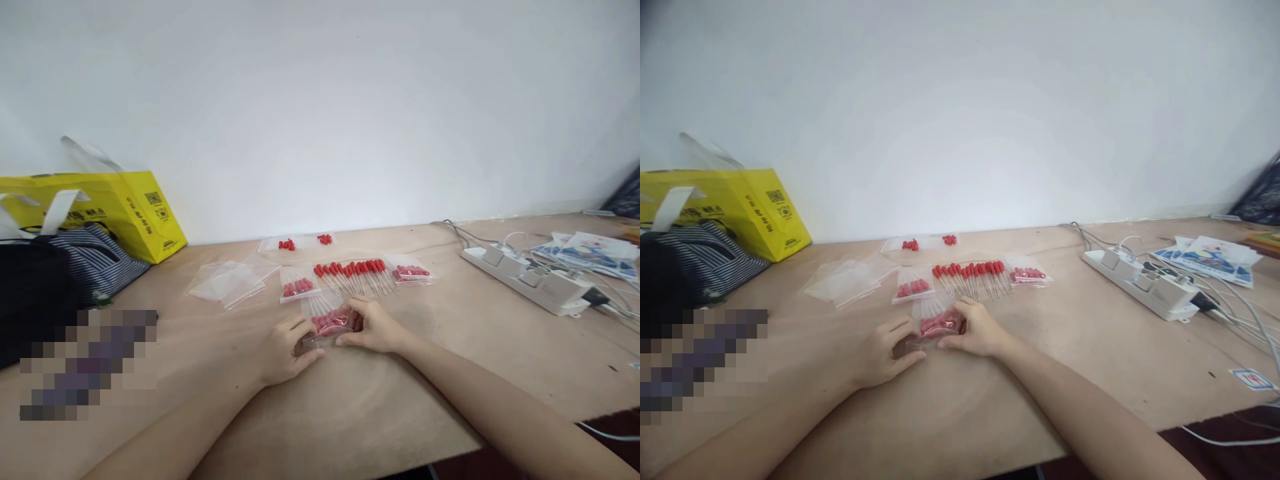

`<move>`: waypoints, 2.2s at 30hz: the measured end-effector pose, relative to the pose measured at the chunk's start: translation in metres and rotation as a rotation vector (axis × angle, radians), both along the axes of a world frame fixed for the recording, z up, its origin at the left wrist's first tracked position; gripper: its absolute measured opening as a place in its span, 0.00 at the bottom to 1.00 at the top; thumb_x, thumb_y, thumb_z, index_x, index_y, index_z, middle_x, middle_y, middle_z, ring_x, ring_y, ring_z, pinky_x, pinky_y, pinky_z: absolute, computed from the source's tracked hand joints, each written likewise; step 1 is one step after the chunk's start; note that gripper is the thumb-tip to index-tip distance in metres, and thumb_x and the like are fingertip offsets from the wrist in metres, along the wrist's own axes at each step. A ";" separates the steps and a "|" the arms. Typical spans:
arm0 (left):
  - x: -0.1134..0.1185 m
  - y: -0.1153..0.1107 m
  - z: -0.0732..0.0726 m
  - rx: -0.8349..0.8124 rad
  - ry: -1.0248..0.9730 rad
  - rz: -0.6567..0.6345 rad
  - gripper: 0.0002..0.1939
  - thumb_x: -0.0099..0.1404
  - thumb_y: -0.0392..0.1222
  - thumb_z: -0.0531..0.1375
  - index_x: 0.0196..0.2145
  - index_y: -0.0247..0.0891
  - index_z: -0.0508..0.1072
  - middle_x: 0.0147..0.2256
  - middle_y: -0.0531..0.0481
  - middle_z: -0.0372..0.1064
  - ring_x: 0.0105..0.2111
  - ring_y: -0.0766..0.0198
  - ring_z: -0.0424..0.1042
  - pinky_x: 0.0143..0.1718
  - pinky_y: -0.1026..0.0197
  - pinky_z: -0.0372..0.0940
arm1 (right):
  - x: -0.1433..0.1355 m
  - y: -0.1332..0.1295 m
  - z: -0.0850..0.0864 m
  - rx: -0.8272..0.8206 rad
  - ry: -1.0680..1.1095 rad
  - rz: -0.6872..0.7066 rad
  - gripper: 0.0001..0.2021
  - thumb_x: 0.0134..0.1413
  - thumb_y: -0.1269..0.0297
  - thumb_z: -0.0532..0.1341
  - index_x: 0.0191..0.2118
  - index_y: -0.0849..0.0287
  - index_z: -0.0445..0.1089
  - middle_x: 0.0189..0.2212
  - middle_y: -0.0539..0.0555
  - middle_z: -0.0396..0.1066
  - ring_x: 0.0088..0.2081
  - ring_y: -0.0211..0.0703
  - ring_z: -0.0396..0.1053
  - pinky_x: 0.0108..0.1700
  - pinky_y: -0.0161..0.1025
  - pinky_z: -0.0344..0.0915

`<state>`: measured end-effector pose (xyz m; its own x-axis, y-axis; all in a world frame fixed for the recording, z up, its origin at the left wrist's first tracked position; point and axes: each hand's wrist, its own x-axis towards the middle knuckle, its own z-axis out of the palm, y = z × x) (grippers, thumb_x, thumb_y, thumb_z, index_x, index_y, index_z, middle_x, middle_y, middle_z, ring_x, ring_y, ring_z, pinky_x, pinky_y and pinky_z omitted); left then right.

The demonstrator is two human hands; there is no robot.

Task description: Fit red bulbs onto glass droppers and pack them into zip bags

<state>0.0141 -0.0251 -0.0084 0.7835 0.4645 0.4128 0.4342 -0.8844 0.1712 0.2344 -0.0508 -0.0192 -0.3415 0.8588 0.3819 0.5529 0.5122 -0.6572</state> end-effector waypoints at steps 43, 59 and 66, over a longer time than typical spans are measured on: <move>0.018 0.016 -0.010 0.654 -0.122 -0.266 0.08 0.61 0.32 0.52 0.26 0.34 0.67 0.23 0.51 0.68 0.24 0.68 0.68 0.28 0.64 0.65 | -0.008 0.001 -0.010 1.041 -0.583 0.113 0.12 0.53 0.74 0.51 0.21 0.62 0.64 0.21 0.50 0.64 0.22 0.34 0.56 0.24 0.35 0.46; 0.010 0.015 -0.003 0.670 -0.136 -0.245 0.05 0.59 0.29 0.53 0.28 0.33 0.67 0.25 0.49 0.70 0.26 0.66 0.68 0.28 0.62 0.65 | -0.012 0.001 -0.010 1.046 -0.559 -0.012 0.08 0.54 0.72 0.51 0.28 0.63 0.66 0.20 0.49 0.64 0.22 0.33 0.57 0.23 0.35 0.44; 0.006 0.016 -0.007 0.683 -0.102 -0.270 0.05 0.60 0.30 0.53 0.32 0.32 0.68 0.27 0.48 0.69 0.27 0.65 0.67 0.30 0.61 0.65 | -0.018 -0.003 -0.007 1.070 -0.519 0.000 0.10 0.53 0.74 0.51 0.25 0.63 0.66 0.20 0.49 0.64 0.22 0.32 0.57 0.23 0.35 0.43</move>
<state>0.0198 -0.0091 -0.0151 0.7767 -0.1253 0.6173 0.1974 -0.8822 -0.4275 0.2159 -0.0536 -0.0267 -0.6671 0.1876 0.7210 0.6270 0.6640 0.4074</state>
